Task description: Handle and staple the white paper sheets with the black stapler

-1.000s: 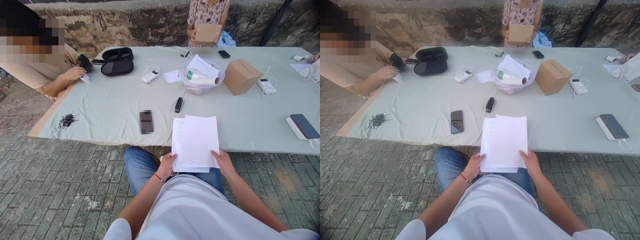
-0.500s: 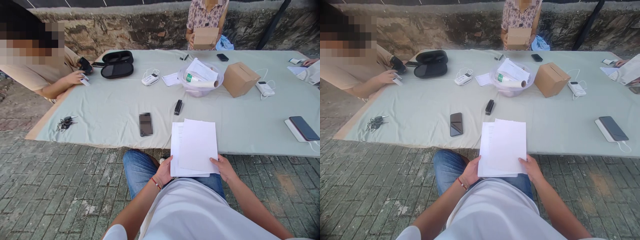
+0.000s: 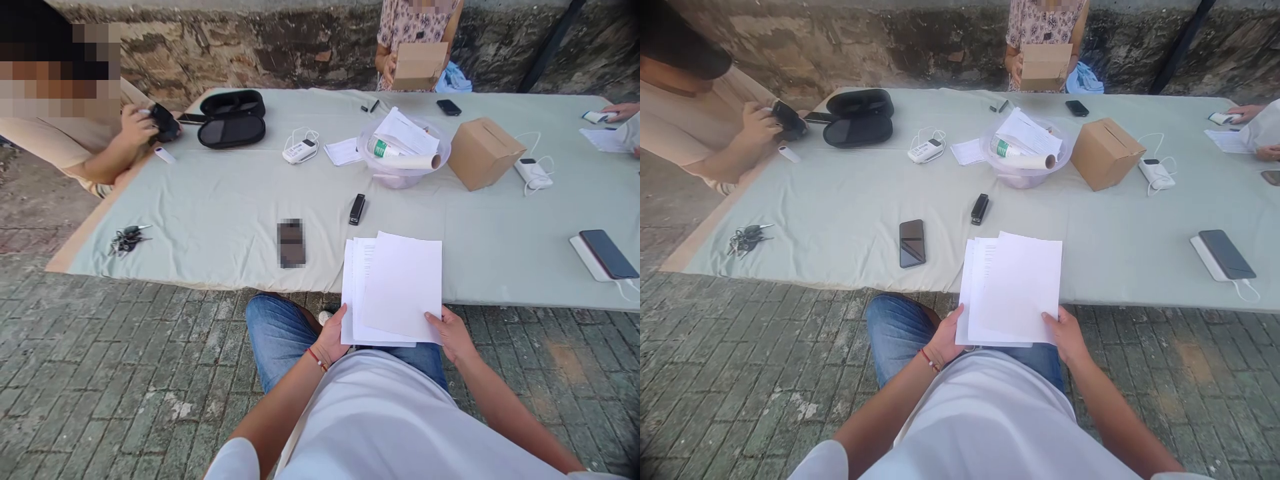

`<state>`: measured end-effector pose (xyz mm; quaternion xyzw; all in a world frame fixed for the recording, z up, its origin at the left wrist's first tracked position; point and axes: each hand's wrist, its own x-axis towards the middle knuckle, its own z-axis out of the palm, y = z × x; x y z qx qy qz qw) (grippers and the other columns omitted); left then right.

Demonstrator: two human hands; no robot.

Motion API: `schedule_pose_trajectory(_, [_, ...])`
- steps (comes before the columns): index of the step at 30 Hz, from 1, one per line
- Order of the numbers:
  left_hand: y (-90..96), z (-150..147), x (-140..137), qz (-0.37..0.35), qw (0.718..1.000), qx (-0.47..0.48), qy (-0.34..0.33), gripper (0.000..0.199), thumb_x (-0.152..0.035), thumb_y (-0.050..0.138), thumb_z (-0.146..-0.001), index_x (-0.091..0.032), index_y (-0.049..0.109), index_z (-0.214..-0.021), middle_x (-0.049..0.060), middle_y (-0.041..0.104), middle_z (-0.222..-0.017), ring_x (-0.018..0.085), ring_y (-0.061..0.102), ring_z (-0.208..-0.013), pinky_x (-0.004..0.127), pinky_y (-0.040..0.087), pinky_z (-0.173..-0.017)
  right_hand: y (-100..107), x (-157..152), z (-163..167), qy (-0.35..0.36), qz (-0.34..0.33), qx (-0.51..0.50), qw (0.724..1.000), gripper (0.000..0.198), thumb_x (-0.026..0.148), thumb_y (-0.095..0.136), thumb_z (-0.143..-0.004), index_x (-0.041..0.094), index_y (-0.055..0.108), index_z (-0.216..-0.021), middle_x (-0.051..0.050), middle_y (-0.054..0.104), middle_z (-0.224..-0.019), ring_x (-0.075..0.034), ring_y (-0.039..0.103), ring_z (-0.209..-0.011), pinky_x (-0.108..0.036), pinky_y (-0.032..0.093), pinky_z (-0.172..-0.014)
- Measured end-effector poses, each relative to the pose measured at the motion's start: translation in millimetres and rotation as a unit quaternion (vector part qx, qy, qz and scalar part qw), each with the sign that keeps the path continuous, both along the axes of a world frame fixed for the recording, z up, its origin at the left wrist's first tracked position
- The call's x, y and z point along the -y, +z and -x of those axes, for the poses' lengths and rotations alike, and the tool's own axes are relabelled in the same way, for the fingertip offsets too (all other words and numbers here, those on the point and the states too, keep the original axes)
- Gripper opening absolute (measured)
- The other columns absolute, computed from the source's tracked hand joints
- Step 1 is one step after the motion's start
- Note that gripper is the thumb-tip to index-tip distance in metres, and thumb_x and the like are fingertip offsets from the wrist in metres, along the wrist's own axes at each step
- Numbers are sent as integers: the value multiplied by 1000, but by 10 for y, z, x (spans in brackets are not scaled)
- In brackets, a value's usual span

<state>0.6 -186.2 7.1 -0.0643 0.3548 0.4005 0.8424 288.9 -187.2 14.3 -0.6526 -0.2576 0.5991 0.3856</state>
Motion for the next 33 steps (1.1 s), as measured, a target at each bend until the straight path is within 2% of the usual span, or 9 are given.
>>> schedule_pose_trajectory(3, [39, -52, -7, -14, 999, -36, 9, 53, -41, 63, -87, -9, 59, -129, 16, 68, -120, 30, 60, -120, 43, 42, -109, -31, 28, 95, 22, -20, -6, 1000, 46, 40, 75, -71, 22, 67, -113, -5, 73, -110, -29, 68, -101, -40, 55, -88])
schedule_pose_trajectory(6, [64, -87, 1, -48, 994, -98, 26, 40, -29, 70, -82, -12, 64, -118, 15, 71, -115, 29, 64, -115, 43, 46, -106, -79, 75, 135, 37, -30, 46, 998, 44, 46, 72, -74, 22, 65, -110, -6, 73, -109, -27, 69, -97, -39, 56, -81])
schedule_pose_trajectory(10, [40, -94, 8, -51, 988, -147, 23, 28, -26, 72, -79, -15, 67, -104, 13, 74, -105, 30, 65, -111, 44, 49, -102, -151, 135, 39, 63, -34, 156, 985, 40, 58, 65, -77, 20, 62, -90, -5, 72, -81, -22, 65, -72, -31, 51, -61])
schedule_pose_trajectory(13, [-1, -90, 5, -41, 987, -154, 22, 31, -26, 75, -76, -15, 67, -104, 14, 74, -103, 30, 66, -111, 43, 50, -101, -155, 143, -101, 72, -50, 192, 977, 41, 60, 64, -77, 20, 59, -81, -1, 66, -69, -18, 59, -64, -28, 45, -56])
schedule_pose_trajectory(18, [-30, -92, 8, -30, 987, -152, 33, 37, -23, 78, -72, -12, 66, -105, 13, 74, -101, 29, 68, -104, 44, 51, -99, -57, 107, -270, 95, -37, 126, 987, 42, 56, 65, -78, 18, 65, -95, -3, 69, -80, -20, 61, -72, -29, 46, -61])
schedule_pose_trajectory(23, [-17, -94, 3, -25, 988, -149, 36, 33, -23, 75, -75, -12, 68, -105, 12, 75, -98, 28, 69, -101, 41, 53, -96, -9, 57, -198, 126, -21, 49, 991, 43, 52, 67, -79, 19, 67, -105, -5, 73, -94, -24, 66, -84, -33, 51, -70])
schedule_pose_trajectory(26, [3, -94, -17, -15, 991, -131, 38, 33, -29, 70, -81, -11, 68, -108, 13, 74, -100, 29, 67, -107, 40, 51, -99, -15, 7, -102, 145, -23, 47, 988, 46, 53, 66, -79, 20, 67, -110, -6, 74, -99, -27, 67, -88, -36, 53, -73])
schedule_pose_trajectory(30, [34, -85, -41, -13, 997, -67, 33, 46, -46, 59, -88, -10, 66, -117, 14, 71, -113, 30, 62, -116, 41, 47, -105, 0, -62, -47, 167, -31, 55, 984, 47, 52, 64, -80, 22, 63, -118, -6, 74, -102, -27, 69, -90, -37, 54, -76])
schedule_pose_trajectory(33, [34, -78, -39, -19, 997, -71, 35, 48, -45, 58, -88, -10, 63, -121, 15, 70, -116, 30, 63, -116, 43, 44, -107, 20, -99, -61, 175, -34, 73, 981, 47, 50, 62, -82, 23, 58, -121, -5, 74, -101, -26, 69, -86, -36, 54, -72])
